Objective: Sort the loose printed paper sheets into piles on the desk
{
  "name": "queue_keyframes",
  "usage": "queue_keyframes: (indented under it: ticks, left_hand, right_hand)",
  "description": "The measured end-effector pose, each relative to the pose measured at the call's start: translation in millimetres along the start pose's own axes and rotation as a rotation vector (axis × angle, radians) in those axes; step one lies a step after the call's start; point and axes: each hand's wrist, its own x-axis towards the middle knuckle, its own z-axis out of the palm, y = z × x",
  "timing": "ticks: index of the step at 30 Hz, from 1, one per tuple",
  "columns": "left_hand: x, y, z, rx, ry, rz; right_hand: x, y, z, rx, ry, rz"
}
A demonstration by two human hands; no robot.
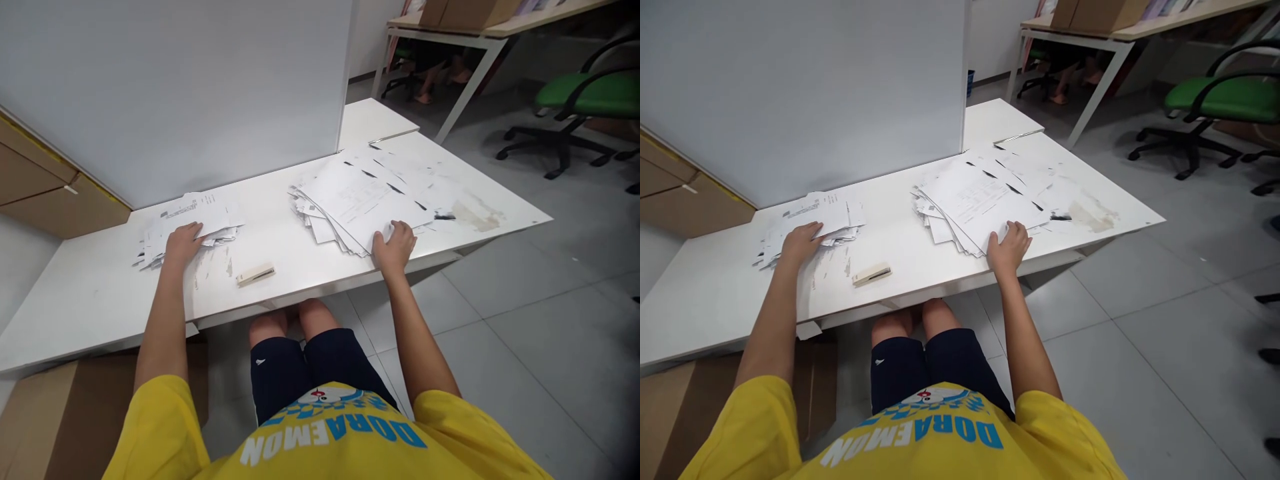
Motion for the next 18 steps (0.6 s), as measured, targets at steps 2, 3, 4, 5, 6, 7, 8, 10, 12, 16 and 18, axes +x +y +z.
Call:
queue_keyframes:
  ticks: [2,3,4,5,6,7,8,10,12,16,18]
  left_hand:
    - [0.8,0.8,-5.1,-0.014,0.049,-0.022]
    - [0.0,1.4,-7.4,-0.024,0.096,-0.050]
    - [-1.4,2.2,-9.7,-0.034,0.152,-0.085]
    - [-3.5,3.3,-11.9,-0.041,0.208,-0.122]
    - [-6.3,4.6,-14.3,-0.043,0.253,-0.156]
    - [-9.9,6.3,-16.8,-0.048,0.296,-0.185]
    - [-14.2,8.5,-19.3,-0.065,0.344,-0.213]
    - [-25.3,14.4,-24.7,-0.148,0.476,-0.281]
    - [-39.4,22.5,-29.9,-0.256,0.604,-0.367]
    - [-72.0,43.7,-38.5,-0.473,0.807,-0.505]
    - [-87.7,55.8,-42.4,-0.674,0.867,-0.505]
  right_hand:
    - [-0.2,-0.6,-0.2,0.002,-0.004,-0.001]
    - [-0.5,-0.8,-0.2,0.005,-0.001,-0.005]
    - [-0.9,-1.1,-0.2,0.009,0.005,-0.007]
    - [-1.4,-1.2,0.0,0.017,0.016,-0.008]
    - [-1.7,-1.2,0.1,0.027,0.029,-0.009]
    - [-2.0,-1.0,0.2,0.041,0.045,-0.012]
    - [-1.9,-0.5,0.2,0.059,0.061,-0.019]
    - [-1.5,1.1,-0.4,0.108,0.100,-0.036]
    - [-2.4,1.8,-2.1,0.173,0.143,-0.056]
    - [-21.5,-9.8,-8.6,0.328,0.215,-0.149]
    - [-42.3,-25.2,-11.6,0.409,0.171,-0.209]
